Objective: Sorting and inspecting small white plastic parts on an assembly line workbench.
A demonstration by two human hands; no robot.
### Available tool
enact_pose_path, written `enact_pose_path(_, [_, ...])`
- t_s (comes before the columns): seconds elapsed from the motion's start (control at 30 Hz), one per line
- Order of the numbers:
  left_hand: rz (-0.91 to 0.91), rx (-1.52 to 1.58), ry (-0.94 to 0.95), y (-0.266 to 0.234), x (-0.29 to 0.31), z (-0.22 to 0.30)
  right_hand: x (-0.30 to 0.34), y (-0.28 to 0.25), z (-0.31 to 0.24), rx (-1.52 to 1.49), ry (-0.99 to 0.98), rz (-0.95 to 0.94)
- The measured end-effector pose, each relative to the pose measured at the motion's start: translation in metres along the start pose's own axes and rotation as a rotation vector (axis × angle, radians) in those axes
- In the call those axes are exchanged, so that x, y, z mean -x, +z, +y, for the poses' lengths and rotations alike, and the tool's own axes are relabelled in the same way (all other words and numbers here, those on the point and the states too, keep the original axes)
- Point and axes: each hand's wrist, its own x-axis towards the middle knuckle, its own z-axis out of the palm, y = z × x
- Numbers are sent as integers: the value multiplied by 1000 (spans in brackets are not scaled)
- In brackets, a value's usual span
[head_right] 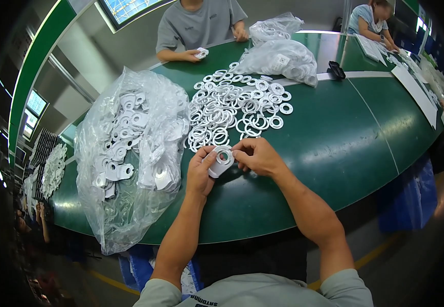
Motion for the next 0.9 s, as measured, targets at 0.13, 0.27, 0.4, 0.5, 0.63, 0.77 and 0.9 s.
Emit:
enact_pose_path(0.13, [12,-455,119,-12,6,9,-3,9,4,151,-27,28])
enact_pose_path(0.27, [17,-807,282,-5,67,65,7,-3,4,59,-56,4])
enact_pose_path(0.4, [75,-1235,192,-69,199,142,9,-6,-4,86,-82,21])
enact_pose_path(0.5, [96,-1306,127,-106,242,169,7,-11,-8,83,-96,48])
enact_pose_path(0.63, [382,-1609,164,-138,196,197,3,-21,-6,49,-123,161])
enact_pose_path(0.77, [149,-1996,563,-216,86,199,4,-45,6,7,-180,280])
enact_pose_path(0.9, [72,-2293,280,-272,34,195,-1,-62,13,29,-163,415])
